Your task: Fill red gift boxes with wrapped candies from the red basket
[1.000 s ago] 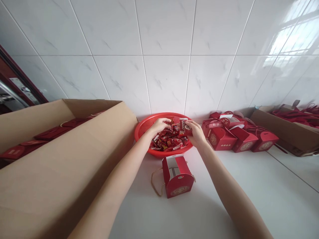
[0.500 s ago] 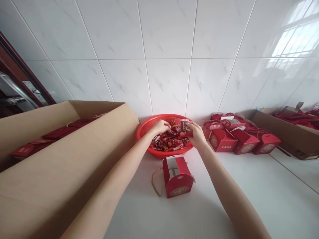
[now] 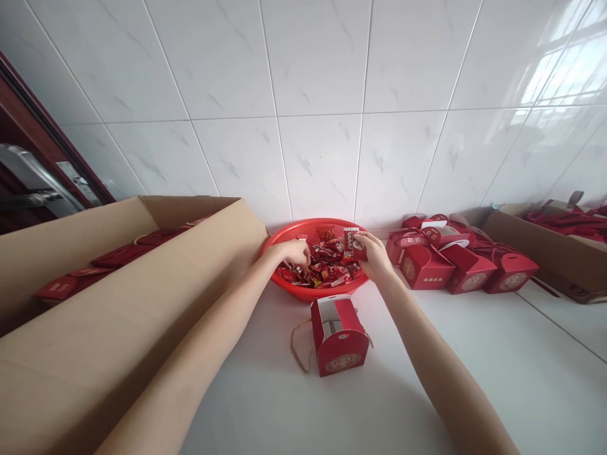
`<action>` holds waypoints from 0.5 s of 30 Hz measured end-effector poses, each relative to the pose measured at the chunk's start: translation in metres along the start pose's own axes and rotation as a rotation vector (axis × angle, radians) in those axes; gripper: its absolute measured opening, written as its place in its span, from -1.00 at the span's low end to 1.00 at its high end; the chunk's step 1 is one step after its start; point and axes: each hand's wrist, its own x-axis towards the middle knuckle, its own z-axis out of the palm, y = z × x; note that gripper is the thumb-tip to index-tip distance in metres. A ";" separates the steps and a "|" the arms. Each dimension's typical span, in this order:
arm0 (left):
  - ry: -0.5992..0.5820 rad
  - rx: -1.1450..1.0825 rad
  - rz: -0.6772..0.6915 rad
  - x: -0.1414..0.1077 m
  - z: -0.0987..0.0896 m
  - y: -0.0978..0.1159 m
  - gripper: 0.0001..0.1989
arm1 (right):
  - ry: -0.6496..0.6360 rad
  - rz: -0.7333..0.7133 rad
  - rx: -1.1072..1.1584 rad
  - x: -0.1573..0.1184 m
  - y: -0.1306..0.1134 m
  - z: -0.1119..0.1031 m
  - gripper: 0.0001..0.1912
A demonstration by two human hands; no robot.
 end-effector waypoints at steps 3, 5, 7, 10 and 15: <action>-0.126 0.107 -0.022 -0.012 -0.003 0.011 -0.75 | 0.004 -0.006 0.006 0.000 0.000 0.001 -0.92; -0.164 0.159 -0.049 -0.019 -0.002 0.018 -0.70 | 0.008 -0.005 0.007 -0.001 0.000 0.001 -0.92; -0.198 0.198 -0.082 -0.022 0.001 0.025 -0.72 | 0.008 -0.003 0.006 -0.002 -0.001 0.002 -0.92; -0.224 0.250 -0.131 -0.020 0.010 0.031 -0.74 | 0.006 -0.001 0.007 -0.003 -0.002 0.003 -0.93; -0.086 0.267 -0.123 -0.004 0.029 0.035 -0.72 | -0.002 -0.001 0.004 -0.004 -0.003 0.003 -0.94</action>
